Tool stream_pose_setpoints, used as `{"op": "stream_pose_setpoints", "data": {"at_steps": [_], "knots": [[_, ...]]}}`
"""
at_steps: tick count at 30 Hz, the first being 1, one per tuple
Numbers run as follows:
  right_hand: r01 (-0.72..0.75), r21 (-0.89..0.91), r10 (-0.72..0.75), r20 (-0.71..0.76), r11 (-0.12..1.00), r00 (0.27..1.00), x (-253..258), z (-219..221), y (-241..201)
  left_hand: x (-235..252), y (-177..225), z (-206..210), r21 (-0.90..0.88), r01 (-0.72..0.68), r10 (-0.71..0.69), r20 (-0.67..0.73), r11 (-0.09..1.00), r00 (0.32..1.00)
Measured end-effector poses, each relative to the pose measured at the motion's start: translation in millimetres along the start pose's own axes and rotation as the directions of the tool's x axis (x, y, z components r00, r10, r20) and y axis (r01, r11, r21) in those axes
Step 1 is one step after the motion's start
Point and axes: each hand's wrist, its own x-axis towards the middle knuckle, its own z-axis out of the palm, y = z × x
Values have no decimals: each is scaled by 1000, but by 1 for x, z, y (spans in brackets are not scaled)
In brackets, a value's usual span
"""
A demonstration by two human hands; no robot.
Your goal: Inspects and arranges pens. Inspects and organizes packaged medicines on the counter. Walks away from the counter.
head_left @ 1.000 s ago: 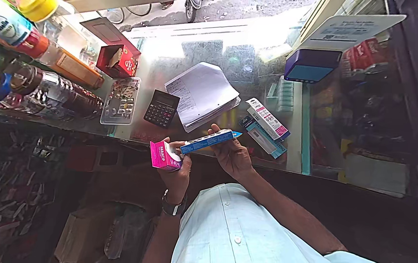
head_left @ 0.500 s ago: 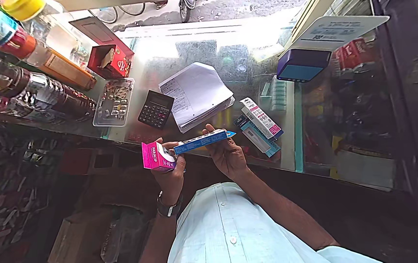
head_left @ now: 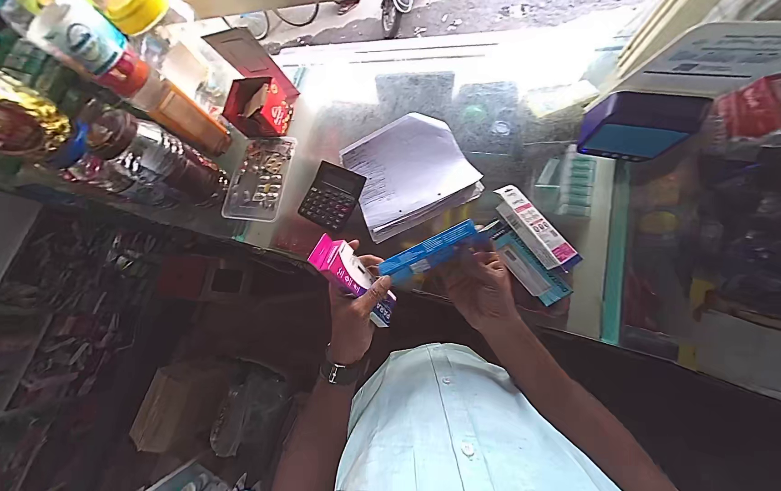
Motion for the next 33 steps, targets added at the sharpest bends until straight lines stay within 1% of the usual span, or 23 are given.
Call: {"op": "stream_pose_setpoints", "data": {"at_steps": [1,2,3,4,5,6,7,8,9,11,13,14,16,18,19,22,24,25,27,29,30,31,33], "knots": [[52,-146,-56,-20,988,998,4,2,-9,1,0,-2,-130,100,-96,31,987,995],[107,-346,-115,-2,932,993,9,2,-19,2,1,-5,-256,203,-188,81,945,979],[144,-572,-159,24,808,987,15,2,-29,3,2,-7,-358,294,-259,146,886,955],[147,-765,-173,47,627,984,21,1,-37,3,4,-9,-428,363,-298,215,828,930],[134,-900,-171,67,416,983,28,-1,-44,4,4,-10,-474,414,-314,278,777,908],[110,-968,-154,76,226,985,35,-2,-48,5,4,-11,-506,448,-324,318,737,891],[86,-993,-135,75,78,988,40,-2,-50,6,4,-10,-532,466,-328,338,707,882],[63,-997,-120,67,-31,991,45,-1,-50,6,4,-10,-548,473,-328,345,690,879],[46,-993,-115,58,-105,992,48,0,-50,6,4,-9,-554,477,-323,356,683,877],[22,-985,-119,43,-170,992,53,0,-47,7,4,-9,-565,486,-310,383,667,870],[27,-988,-132,48,-154,990,53,0,-44,7,4,-11,-568,481,-297,389,668,872],[50,-991,-139,67,-122,988,49,3,-43,6,5,-13,-560,473,-300,375,680,877],[139,-989,-161,147,-58,976,37,17,-41,7,5,-13,-503,424,-313,293,753,903],[234,-971,-175,239,-49,955,17,36,-34,4,1,-7,-393,378,-330,186,838,926],[260,-964,-172,265,-51,949,8,46,-28,2,-2,0,-369,366,-325,170,855,930],[309,-951,-92,307,2,947,-9,69,-8,-5,-7,22,-387,371,-308,216,844,927],[318,-946,-88,311,72,946,-10,66,-2,-8,-8,27,-387,376,-302,238,842,923],[303,-938,-100,289,167,952,-8,60,-5,-7,-8,26,-379,370,-302,228,848,926],[243,-838,-109,218,488,970,-2,44,-19,-4,-9,20,-347,368,-321,188,863,928],[143,-587,-83,129,797,988,2,28,-33,-1,-11,14,-292,400,-382,120,869,916],[108,-416,-73,100,903,992,4,22,-38,-1,-11,12,-298,416,-410,85,859,908],[86,-253,-68,80,964,995,4,18,-41,-1,-12,13,-297,421,-422,64,857,904],[54,-57,-51,56,997,997,4,10,-43,-3,-16,16,-265,381,-368,101,886,925]]}}
